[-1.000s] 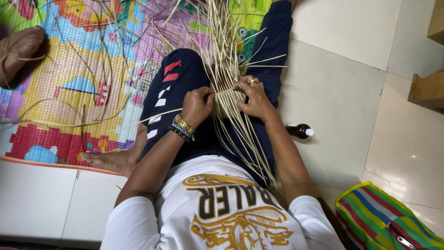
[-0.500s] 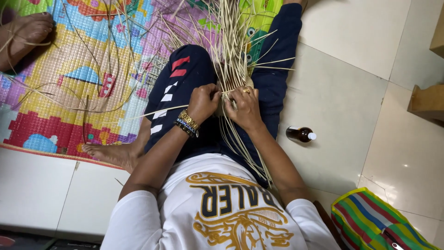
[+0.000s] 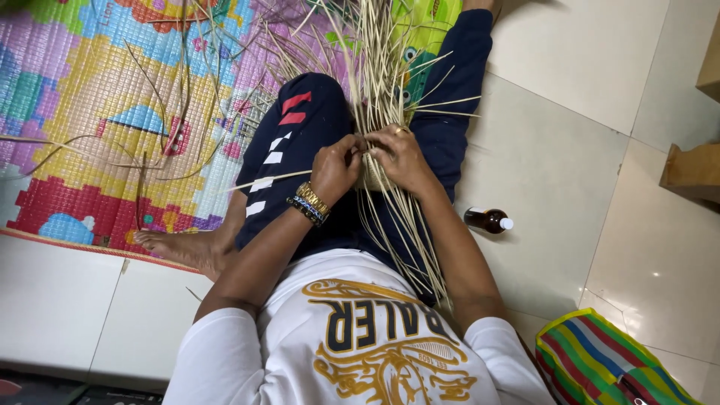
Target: Weaving dried plant fibers to create the crown of a hat while sitting on the floor.
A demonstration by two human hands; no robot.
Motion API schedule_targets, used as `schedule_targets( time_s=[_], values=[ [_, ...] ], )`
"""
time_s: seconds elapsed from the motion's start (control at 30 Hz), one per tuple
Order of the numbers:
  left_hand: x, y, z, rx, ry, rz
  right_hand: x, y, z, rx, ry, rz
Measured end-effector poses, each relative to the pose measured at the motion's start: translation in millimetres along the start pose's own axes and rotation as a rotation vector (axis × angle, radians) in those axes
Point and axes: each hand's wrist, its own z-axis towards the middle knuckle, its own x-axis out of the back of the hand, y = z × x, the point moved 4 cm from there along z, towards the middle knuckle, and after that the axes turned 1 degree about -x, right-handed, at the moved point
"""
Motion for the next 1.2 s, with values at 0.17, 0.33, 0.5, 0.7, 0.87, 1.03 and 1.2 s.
schedule_targets(
  time_s=[0.17, 0.33, 0.5, 0.7, 0.87, 1.03, 1.2],
  values=[
    [-5.9, -17.9, 1.6, 0.006, -0.005, 0.062, -9.1, 12.3, 9.7, 0.029, -0.074, 0.078],
    [-13.1, -33.8, 9.6, -0.049, -0.029, 0.130, -9.7, 7.3, 21.0, 0.055, -0.102, 0.055],
    [-14.1, -35.2, 9.4, -0.056, -0.050, 0.171, -16.0, 10.8, 19.1, 0.111, 0.045, -0.024],
    [-18.5, -44.8, 14.1, 0.003, -0.064, 0.127, -3.3, -22.7, -9.8, 0.277, 0.113, -0.081],
    [-19.0, -60.4, 31.1, 0.077, -0.236, 0.127, -2.0, -44.2, -23.3, 0.447, 0.079, -0.323],
    [-43.9, -100.2, 62.5, 0.133, -0.383, 0.268, -33.8, -23.1, -12.7, 0.380, 0.033, -0.484],
    [-15.7, -49.2, 90.7, -0.246, -0.101, 1.079, -67.0, -21.7, -10.9, 0.390, 0.049, -0.840]
  ],
)
